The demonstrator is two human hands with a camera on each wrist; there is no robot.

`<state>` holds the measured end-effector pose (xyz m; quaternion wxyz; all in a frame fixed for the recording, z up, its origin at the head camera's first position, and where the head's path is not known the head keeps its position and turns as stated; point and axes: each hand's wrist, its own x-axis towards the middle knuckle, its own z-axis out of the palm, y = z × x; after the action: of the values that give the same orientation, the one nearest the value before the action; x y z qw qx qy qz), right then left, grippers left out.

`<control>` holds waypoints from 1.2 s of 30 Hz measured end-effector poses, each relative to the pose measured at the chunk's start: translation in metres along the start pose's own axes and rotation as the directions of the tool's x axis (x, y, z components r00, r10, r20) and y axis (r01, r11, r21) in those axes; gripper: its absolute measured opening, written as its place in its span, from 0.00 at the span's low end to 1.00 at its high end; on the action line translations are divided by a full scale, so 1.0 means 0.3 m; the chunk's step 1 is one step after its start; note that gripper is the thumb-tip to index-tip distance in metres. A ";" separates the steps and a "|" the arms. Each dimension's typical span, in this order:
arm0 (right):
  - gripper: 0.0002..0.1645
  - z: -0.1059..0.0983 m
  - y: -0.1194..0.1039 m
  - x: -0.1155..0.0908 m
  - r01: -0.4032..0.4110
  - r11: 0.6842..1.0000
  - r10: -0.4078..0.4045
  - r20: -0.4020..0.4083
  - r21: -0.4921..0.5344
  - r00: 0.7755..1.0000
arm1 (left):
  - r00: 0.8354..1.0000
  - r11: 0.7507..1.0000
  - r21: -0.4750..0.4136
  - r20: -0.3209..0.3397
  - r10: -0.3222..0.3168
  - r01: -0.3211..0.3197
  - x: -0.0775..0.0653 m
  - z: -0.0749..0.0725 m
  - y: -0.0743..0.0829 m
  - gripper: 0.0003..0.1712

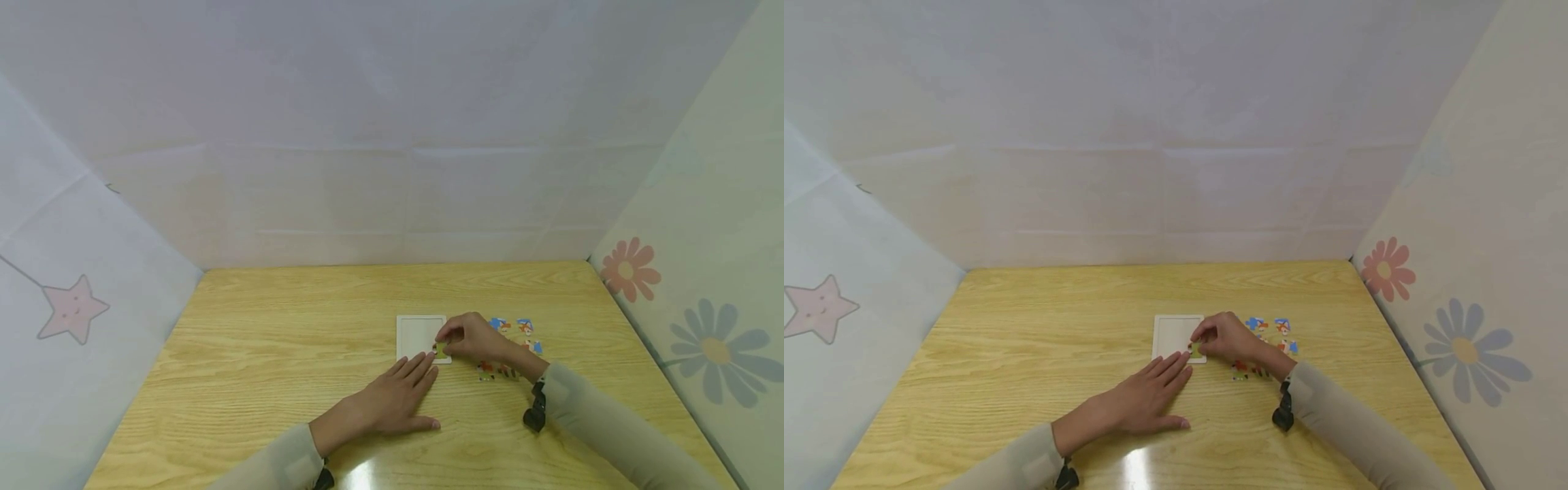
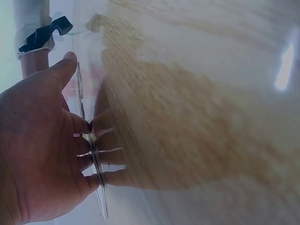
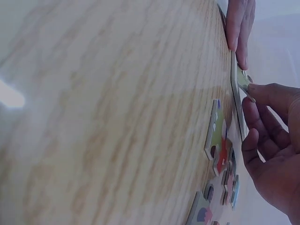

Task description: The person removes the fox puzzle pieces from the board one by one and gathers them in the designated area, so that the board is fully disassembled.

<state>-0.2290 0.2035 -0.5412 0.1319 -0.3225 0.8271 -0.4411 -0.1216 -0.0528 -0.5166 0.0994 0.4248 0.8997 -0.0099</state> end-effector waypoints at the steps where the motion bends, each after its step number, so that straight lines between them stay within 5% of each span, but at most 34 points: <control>1: 0.11 0.000 0.001 0.000 -0.002 1.000 0.002 -0.002 0.002 1.000 | 1.000 1.000 0.000 -0.001 0.001 -0.001 0.001 0.000 0.000 0.55; 21: 0.09 -0.061 0.013 -0.014 0.009 0.992 -0.005 -0.028 0.128 1.000 | 1.000 1.000 -0.014 0.002 -0.009 0.009 0.003 0.004 -0.004 0.55; 36: 0.09 -0.144 0.016 -0.093 -0.032 0.989 0.031 0.007 0.144 0.999 | 1.000 0.999 -0.029 0.017 -0.012 0.013 0.000 -0.004 -0.004 0.55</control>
<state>-0.2316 0.2514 -0.5222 0.1640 -0.3000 0.7977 -0.4969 -0.1228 -0.0535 -0.5156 0.1134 0.4177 0.9015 -0.0009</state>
